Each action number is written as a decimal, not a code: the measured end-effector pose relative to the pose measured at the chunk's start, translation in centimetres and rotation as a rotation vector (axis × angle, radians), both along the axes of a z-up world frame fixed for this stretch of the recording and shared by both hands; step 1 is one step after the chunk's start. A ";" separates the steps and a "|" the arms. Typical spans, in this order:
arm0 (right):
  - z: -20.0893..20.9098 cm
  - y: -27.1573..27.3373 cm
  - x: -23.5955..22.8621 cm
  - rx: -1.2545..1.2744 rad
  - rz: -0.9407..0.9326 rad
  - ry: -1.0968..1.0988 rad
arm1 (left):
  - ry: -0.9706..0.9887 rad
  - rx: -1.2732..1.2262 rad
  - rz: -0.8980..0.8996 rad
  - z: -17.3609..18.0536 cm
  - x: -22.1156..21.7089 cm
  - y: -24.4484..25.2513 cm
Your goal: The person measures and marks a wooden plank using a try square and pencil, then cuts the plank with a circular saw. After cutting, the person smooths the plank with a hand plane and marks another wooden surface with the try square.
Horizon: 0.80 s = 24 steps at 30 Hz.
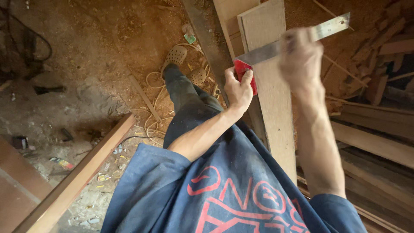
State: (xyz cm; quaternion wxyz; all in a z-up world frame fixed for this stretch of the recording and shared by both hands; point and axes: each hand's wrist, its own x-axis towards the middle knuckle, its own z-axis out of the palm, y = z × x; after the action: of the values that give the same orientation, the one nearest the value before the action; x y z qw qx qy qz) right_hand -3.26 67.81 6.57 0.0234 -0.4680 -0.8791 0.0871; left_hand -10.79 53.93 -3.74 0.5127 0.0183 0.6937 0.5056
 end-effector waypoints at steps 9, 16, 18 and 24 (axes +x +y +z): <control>1.7 -1.9 0.6 -0.369 -0.408 0.514 | -0.049 0.015 0.059 -0.2 0.1 0.0; 1.2 -4.1 1.9 -0.443 -0.488 0.692 | -0.032 0.032 0.076 -0.5 0.6 -0.2; 1.1 -4.3 1.7 -0.476 -0.501 0.759 | -0.017 0.026 0.066 -0.5 0.6 -0.1; 1.3 -4.5 0.9 -0.474 -0.544 0.743 | -0.019 0.044 0.083 -0.6 0.6 0.0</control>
State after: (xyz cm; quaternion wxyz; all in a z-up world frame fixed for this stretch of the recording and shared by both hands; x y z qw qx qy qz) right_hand -2.35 63.32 7.83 0.2492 -0.6095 -0.6142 0.4350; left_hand -10.18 53.94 -4.35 0.4974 -0.0041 0.6775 0.5418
